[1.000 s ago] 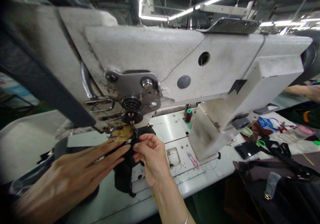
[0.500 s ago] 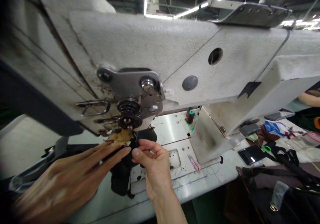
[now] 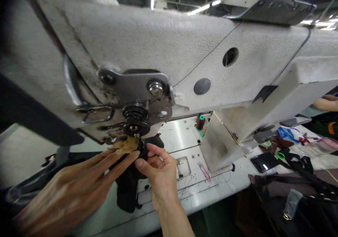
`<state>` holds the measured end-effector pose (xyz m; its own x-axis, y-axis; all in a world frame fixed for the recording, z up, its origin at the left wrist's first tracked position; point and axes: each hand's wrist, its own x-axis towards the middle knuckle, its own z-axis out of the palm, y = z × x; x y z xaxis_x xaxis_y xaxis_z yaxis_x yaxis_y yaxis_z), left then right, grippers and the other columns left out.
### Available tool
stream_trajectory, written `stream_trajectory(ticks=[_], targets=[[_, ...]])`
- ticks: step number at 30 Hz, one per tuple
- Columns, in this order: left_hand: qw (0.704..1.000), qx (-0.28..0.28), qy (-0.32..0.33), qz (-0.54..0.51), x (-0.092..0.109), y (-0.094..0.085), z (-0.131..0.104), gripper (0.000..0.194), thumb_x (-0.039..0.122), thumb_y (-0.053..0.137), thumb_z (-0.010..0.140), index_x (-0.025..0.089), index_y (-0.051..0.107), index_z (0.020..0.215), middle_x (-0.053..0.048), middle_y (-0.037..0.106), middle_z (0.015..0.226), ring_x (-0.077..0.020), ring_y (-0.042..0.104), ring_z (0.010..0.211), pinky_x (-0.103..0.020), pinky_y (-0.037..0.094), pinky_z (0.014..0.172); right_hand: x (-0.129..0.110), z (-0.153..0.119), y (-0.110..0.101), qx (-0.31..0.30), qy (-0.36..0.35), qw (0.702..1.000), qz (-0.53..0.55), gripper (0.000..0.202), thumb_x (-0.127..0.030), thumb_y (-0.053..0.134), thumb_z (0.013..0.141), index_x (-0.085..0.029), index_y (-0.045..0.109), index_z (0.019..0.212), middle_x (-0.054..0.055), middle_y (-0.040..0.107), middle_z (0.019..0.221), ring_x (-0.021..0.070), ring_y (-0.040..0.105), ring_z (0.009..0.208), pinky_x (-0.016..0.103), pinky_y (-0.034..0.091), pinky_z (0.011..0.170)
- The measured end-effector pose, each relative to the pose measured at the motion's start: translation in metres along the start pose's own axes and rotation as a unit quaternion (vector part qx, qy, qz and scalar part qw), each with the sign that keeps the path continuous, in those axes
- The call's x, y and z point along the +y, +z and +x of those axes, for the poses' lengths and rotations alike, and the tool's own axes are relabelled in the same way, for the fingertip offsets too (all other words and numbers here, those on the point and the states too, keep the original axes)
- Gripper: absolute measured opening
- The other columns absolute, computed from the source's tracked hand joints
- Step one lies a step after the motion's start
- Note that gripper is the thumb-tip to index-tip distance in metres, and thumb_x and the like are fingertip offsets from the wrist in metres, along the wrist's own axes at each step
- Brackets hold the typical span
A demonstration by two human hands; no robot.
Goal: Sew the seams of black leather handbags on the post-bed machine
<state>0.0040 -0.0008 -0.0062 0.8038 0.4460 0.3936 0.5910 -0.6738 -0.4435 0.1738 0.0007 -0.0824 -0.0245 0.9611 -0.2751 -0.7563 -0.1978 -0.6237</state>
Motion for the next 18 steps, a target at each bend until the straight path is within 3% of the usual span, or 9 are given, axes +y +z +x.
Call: stream_trajectory(ticks=[6, 12, 18], targets=[[1.0, 0.012, -0.002, -0.017, 0.002, -0.004, 0.004, 0.043, 0.0, 0.038, 0.092, 0.008, 0.062, 0.126, -0.009, 0.07, 0.128, -0.0251, 0.067, 0.116, -0.037, 0.06, 0.093, 0.003, 0.001, 0.0, -0.001, -0.003, 1.0, -0.026, 0.062, -0.019, 0.099, 0.048, -0.023, 0.08, 0.107, -0.001, 0.063, 0.091, 0.0086, 0.056, 0.076, 0.02, 0.051, 0.07], [1.0, -0.027, 0.002, 0.017, 0.006, 0.001, -0.008, 0.051, 0.001, 0.04, 0.089, 0.008, 0.055, 0.138, -0.013, 0.063, 0.139, -0.0298, 0.06, 0.127, -0.043, 0.058, 0.097, 0.0, 0.0, 0.002, -0.014, -0.013, 0.999, -0.03, 0.062, -0.019, 0.096, 0.05, -0.024, 0.08, 0.109, 0.001, 0.062, 0.098, 0.0119, 0.056, 0.084, 0.023, 0.05, 0.077], [0.998, -0.035, -0.009, 0.041, 0.014, 0.0, -0.004, 0.057, -0.002, 0.04, 0.083, 0.004, 0.05, 0.139, -0.02, 0.063, 0.138, -0.0343, 0.064, 0.122, -0.046, 0.062, 0.088, -0.002, 0.003, 0.001, -0.018, -0.018, 0.999, -0.031, 0.058, -0.016, 0.092, 0.052, -0.023, 0.08, 0.108, 0.001, 0.063, 0.099, 0.0136, 0.056, 0.086, 0.026, 0.049, 0.082]])
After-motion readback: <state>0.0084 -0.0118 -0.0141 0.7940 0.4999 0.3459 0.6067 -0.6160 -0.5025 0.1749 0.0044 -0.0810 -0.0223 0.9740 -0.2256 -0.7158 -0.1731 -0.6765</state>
